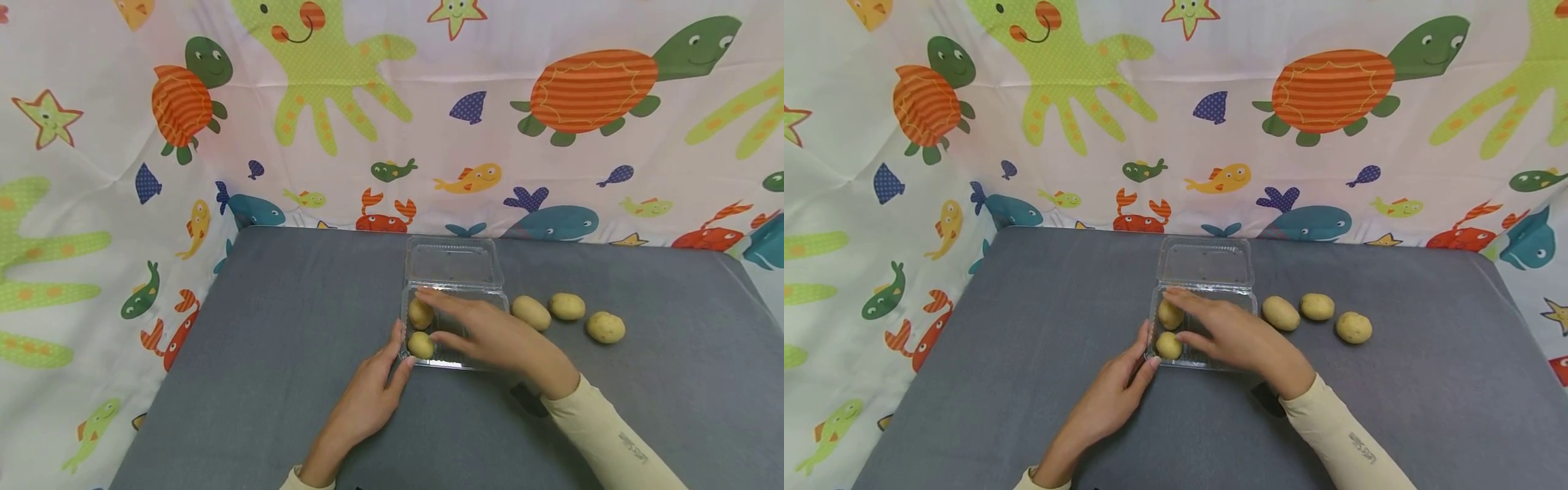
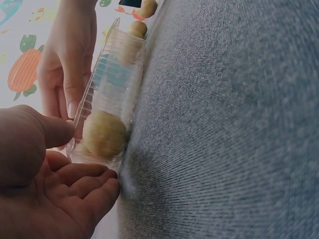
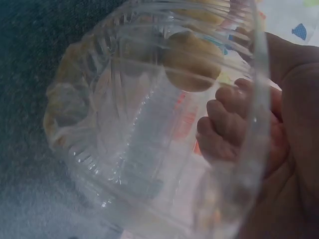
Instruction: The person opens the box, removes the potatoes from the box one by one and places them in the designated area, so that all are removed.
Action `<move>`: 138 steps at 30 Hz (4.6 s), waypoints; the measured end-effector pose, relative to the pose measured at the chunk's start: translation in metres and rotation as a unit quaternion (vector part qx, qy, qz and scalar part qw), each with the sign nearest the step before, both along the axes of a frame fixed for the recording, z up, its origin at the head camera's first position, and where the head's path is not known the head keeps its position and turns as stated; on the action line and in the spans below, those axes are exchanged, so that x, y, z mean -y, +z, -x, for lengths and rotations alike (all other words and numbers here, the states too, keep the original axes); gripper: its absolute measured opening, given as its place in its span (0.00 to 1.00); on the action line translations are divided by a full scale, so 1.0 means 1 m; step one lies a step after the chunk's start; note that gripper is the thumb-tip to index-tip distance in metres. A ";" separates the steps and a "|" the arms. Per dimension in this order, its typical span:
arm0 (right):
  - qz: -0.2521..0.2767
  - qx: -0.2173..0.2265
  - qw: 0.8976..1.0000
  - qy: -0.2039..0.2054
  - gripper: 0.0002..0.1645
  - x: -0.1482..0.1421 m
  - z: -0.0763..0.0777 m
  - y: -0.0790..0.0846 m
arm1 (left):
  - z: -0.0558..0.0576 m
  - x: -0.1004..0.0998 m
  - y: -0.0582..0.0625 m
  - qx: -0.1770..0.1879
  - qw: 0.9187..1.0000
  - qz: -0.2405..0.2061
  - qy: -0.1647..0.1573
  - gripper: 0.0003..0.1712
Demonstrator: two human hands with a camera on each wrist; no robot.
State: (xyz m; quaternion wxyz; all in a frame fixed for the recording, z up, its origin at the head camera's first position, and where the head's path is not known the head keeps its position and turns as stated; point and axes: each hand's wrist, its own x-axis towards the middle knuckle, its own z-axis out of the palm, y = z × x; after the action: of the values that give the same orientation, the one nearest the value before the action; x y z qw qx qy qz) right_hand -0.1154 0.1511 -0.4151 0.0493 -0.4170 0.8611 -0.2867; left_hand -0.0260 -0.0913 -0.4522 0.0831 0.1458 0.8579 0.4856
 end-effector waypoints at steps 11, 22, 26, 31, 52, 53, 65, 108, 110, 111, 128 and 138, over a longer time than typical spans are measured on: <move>-0.015 0.002 1.000 -0.006 0.39 0.004 0.002 -0.007 | 0.001 0.000 0.000 0.003 1.000 -0.001 -0.001 0.40; -0.018 0.010 1.000 -0.011 0.35 0.010 0.004 -0.011 | 0.001 0.002 -0.001 -0.002 1.000 0.001 -0.001 0.41; -0.021 0.005 1.000 -0.015 0.34 0.012 0.005 -0.013 | 0.001 0.003 -0.001 -0.001 1.000 0.003 -0.002 0.40; -0.030 -0.003 0.999 -0.019 0.36 0.014 0.005 -0.012 | 0.001 0.001 -0.001 0.002 1.000 0.000 -0.003 0.40; -0.064 0.001 0.997 -0.035 0.33 0.025 0.008 -0.011 | 0.001 0.002 0.001 0.007 1.000 0.002 -0.005 0.41; -0.062 0.002 0.998 -0.032 0.33 0.024 0.008 -0.011 | 0.001 0.001 0.001 0.006 1.000 0.003 -0.004 0.41; -0.063 0.020 0.998 -0.014 0.34 0.021 0.011 -0.015 | 0.000 0.002 -0.002 0.005 1.000 0.003 -0.003 0.41; -0.023 0.029 0.998 -0.050 0.41 -0.024 -0.008 0.000 | 0.000 0.000 0.001 -0.001 1.000 0.003 0.010 0.40; -0.016 0.018 0.999 -0.049 0.40 -0.026 -0.009 0.000 | 0.000 0.000 0.001 -0.002 1.000 0.003 0.010 0.40; -0.014 0.012 0.999 -0.049 0.40 -0.027 -0.009 0.000 | 0.000 0.000 0.001 -0.002 1.000 0.003 0.010 0.40; -0.011 -0.024 0.998 -0.062 0.42 -0.048 -0.020 0.002 | 0.000 -0.001 0.001 -0.003 1.000 -0.005 0.007 0.40; 0.004 -0.062 0.996 -0.065 0.41 -0.060 -0.026 0.000 | -0.001 -0.001 0.001 -0.002 1.000 -0.002 0.004 0.41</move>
State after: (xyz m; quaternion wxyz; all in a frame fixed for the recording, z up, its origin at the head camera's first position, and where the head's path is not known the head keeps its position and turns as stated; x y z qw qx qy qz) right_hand -0.0898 0.2111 -0.4148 -0.0249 -0.3779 0.8865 -0.2660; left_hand -0.0254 -0.0908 -0.4516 0.0795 0.1438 0.8578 0.4869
